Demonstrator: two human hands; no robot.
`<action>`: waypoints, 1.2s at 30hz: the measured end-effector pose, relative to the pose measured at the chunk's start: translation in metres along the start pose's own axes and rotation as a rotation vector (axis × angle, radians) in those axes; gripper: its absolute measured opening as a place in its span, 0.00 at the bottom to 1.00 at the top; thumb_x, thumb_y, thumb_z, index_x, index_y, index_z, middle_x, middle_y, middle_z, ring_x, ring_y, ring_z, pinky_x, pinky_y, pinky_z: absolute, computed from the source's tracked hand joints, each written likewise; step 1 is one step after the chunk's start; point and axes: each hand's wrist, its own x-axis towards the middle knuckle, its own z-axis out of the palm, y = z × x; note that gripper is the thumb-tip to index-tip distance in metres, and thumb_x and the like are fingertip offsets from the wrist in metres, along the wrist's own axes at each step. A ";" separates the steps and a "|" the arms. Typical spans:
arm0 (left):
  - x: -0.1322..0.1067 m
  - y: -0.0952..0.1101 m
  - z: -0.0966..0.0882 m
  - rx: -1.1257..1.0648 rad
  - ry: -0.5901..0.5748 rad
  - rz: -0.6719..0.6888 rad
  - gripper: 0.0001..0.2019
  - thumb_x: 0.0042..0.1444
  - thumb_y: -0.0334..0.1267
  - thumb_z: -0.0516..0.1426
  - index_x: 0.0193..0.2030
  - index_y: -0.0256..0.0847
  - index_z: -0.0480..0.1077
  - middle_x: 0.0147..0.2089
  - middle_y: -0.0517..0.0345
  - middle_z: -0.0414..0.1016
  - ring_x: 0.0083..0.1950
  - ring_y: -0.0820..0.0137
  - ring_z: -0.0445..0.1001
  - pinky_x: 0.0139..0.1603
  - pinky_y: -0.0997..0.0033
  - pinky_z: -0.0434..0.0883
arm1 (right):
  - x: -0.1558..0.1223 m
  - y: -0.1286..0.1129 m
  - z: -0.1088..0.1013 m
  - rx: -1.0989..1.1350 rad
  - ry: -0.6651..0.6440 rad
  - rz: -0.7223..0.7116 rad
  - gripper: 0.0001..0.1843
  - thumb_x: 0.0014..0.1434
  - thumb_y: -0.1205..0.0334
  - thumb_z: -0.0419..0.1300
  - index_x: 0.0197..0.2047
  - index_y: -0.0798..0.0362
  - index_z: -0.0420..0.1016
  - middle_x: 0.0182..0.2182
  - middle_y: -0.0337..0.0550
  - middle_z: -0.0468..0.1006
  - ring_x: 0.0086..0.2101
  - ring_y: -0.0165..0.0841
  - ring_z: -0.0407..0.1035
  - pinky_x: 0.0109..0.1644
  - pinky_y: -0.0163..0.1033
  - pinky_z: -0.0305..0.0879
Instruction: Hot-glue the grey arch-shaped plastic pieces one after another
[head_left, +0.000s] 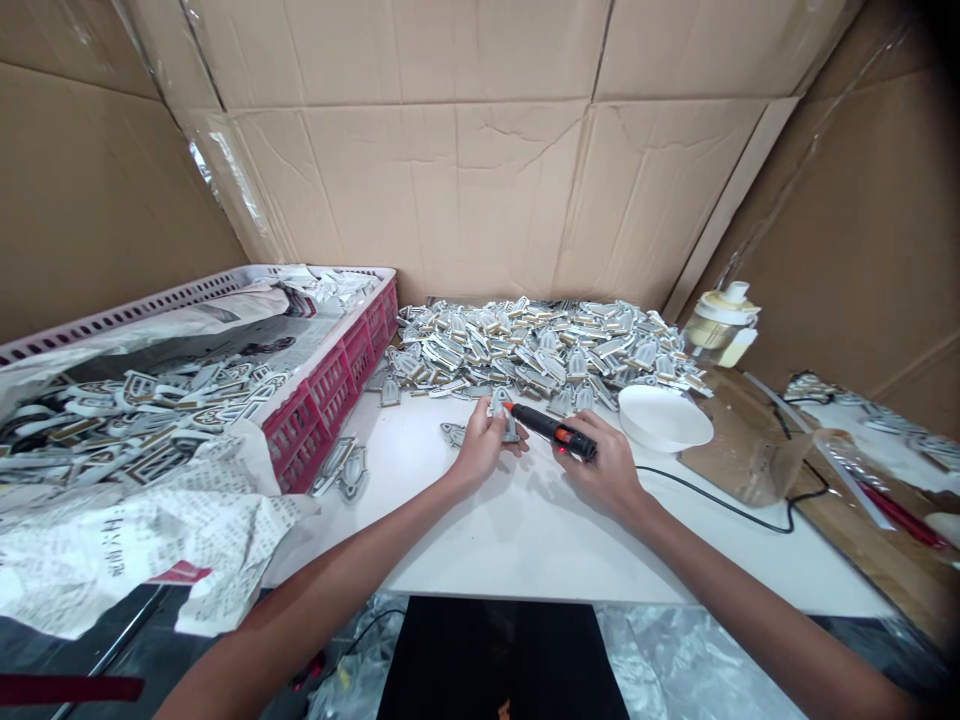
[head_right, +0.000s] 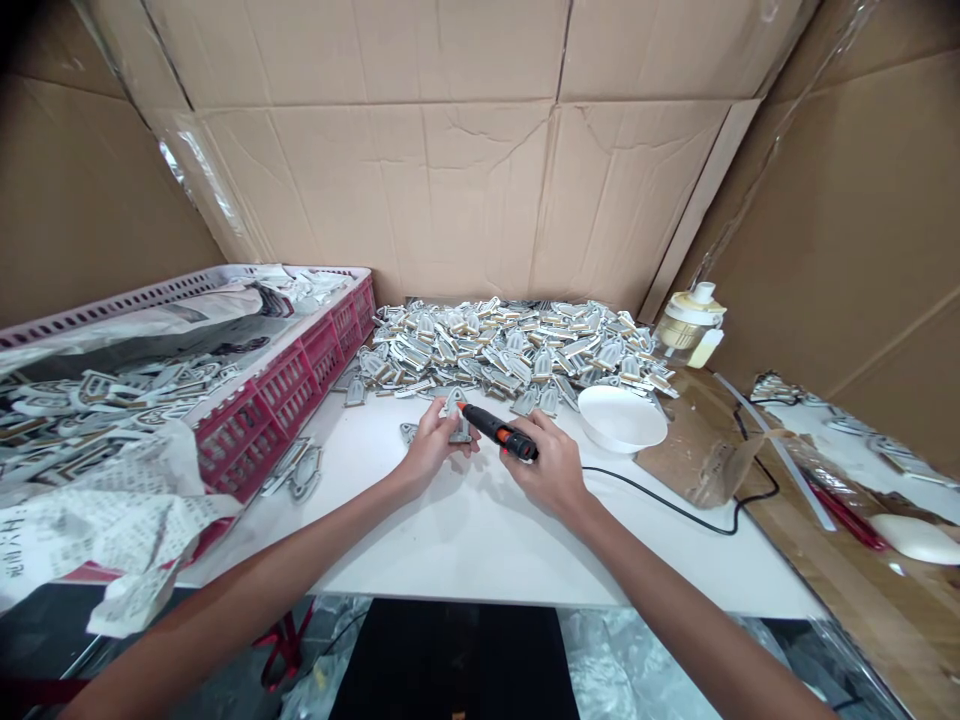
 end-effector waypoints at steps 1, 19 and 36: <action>0.000 0.000 0.000 0.000 -0.001 0.000 0.20 0.50 0.52 0.56 0.39 0.41 0.54 0.23 0.64 0.69 0.23 0.71 0.71 0.23 0.73 0.67 | 0.000 0.000 0.000 -0.005 -0.002 0.002 0.08 0.48 0.64 0.56 0.33 0.50 0.72 0.28 0.40 0.68 0.28 0.32 0.64 0.32 0.35 0.57; -0.001 -0.004 0.000 0.059 -0.005 0.061 0.22 0.49 0.56 0.55 0.40 0.41 0.54 0.23 0.64 0.68 0.21 0.73 0.69 0.20 0.74 0.66 | -0.002 0.004 0.003 0.056 -0.045 -0.002 0.04 0.51 0.63 0.55 0.26 0.52 0.64 0.27 0.38 0.63 0.27 0.29 0.60 0.31 0.35 0.55; -0.002 -0.003 0.000 0.045 -0.011 0.044 0.23 0.48 0.56 0.55 0.39 0.41 0.54 0.23 0.63 0.69 0.21 0.73 0.69 0.20 0.75 0.65 | -0.001 0.003 0.003 0.170 -0.006 0.035 0.05 0.50 0.64 0.57 0.26 0.53 0.63 0.24 0.35 0.63 0.25 0.28 0.60 0.29 0.33 0.53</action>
